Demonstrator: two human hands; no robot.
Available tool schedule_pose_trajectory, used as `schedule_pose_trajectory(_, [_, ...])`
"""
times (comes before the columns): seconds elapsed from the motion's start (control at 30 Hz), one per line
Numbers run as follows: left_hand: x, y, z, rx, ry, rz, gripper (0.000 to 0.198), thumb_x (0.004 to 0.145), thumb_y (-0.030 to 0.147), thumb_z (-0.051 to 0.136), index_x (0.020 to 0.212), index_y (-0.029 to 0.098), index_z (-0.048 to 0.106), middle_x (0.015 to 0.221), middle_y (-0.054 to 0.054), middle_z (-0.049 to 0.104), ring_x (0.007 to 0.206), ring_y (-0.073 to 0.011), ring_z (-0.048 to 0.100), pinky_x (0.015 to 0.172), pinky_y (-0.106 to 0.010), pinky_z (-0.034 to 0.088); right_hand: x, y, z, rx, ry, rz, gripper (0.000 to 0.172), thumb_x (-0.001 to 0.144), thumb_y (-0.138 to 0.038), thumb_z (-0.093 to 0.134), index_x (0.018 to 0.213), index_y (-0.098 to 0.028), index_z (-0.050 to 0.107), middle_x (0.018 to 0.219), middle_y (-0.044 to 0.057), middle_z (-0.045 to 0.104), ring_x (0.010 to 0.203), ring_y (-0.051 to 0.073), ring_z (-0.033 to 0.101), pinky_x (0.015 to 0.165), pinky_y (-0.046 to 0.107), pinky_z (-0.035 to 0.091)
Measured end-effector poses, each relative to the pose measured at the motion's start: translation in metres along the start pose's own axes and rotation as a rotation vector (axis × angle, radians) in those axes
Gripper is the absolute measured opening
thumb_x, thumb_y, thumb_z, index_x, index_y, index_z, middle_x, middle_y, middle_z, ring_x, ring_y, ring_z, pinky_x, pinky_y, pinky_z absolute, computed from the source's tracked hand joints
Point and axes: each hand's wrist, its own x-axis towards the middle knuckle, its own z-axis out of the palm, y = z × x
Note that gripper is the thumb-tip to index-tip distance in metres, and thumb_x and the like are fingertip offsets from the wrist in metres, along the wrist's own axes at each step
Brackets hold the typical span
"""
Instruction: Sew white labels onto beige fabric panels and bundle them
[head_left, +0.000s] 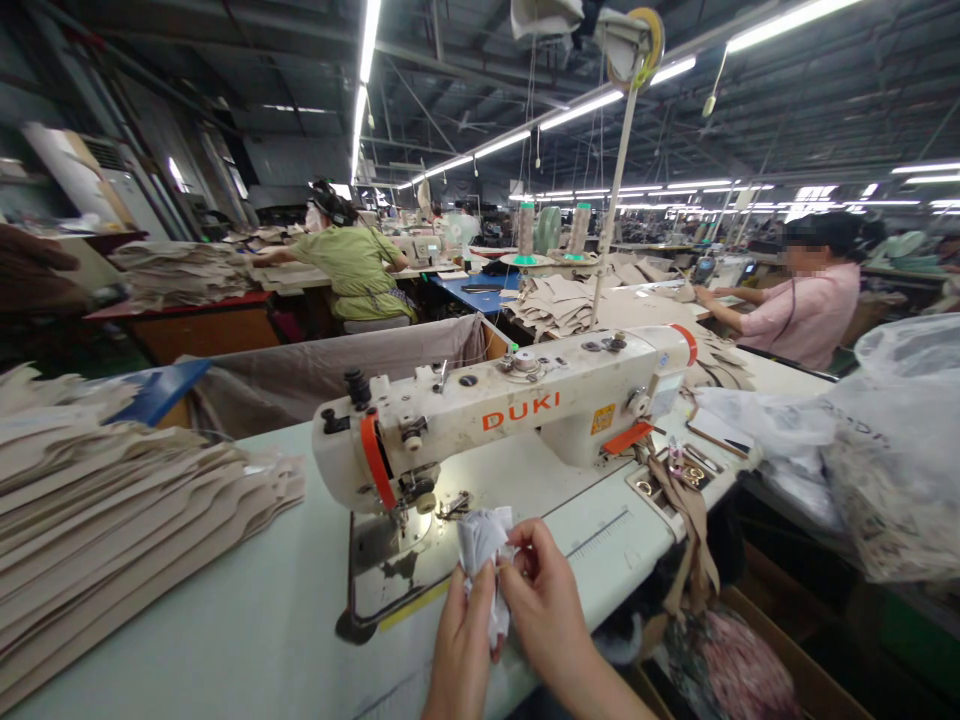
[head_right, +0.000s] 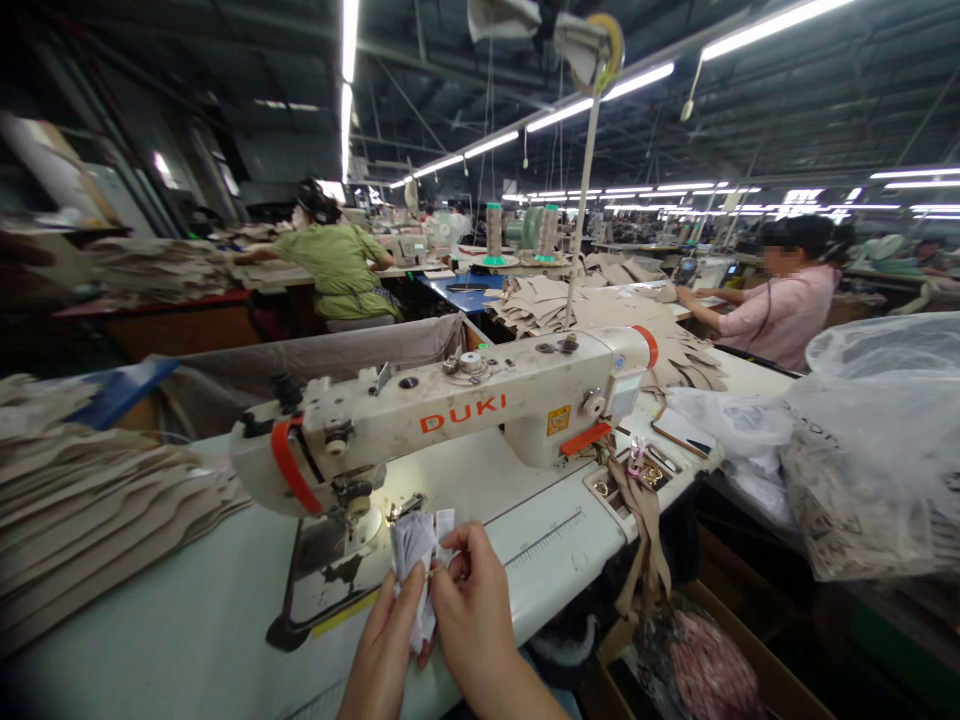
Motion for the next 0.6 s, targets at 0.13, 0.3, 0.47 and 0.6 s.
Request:
schedule_pose_trajectory(0.13, [0.002,0.008,0.000,-0.045,-0.070,0.014,0.067,0.072,0.059,0.064,0.119,0.013,0.054,0.086,-0.006,0.065,0.060,-0.0146,0.053,0.051,-0.022,0.041,0.000,-0.012,-0.002,0.099,-0.142,0.077,0.027,0.072,-0.034,0.063,0.081,-0.023,0.040,0.049,-0.013,0.041,0.030,0.008,0.040,0.030,0.019,0.036])
schedule_pose_trajectory(0.3, [0.012,0.002,-0.007,-0.126,-0.153,-0.066,0.062,0.071,0.052,0.069,0.118,0.014,0.058,0.086,-0.007,0.068,0.055,-0.0147,0.054,0.047,-0.023,0.038,-0.002,-0.023,-0.010,0.103,-0.258,0.072,0.034,0.073,-0.036,0.066,0.096,-0.023,0.045,0.057,-0.011,0.044,0.037,0.008,0.043,0.038,0.021,0.042])
schedule_pose_trajectory(0.47, [0.014,0.003,-0.013,-0.305,-0.268,-0.221,0.052,0.072,0.038,0.069,0.119,0.017,0.059,0.094,-0.006,0.070,0.077,-0.0195,0.062,0.060,-0.024,0.044,-0.007,-0.025,-0.028,-0.029,-0.163,-0.025,0.055,0.069,-0.027,0.070,0.120,-0.023,0.050,0.099,0.003,0.058,0.071,0.012,0.054,0.066,0.027,0.046])
schedule_pose_trajectory(0.6, [0.010,0.005,-0.010,-0.277,-0.354,-0.195,0.049,0.076,0.031,0.063,0.124,0.020,0.057,0.098,-0.006,0.070,0.083,-0.0214,0.064,0.068,-0.026,0.046,-0.014,-0.012,-0.038,-0.046,-0.168,-0.020,0.065,0.072,-0.031,0.071,0.130,-0.022,0.044,0.109,0.006,0.061,0.091,0.018,0.055,0.083,0.033,0.043])
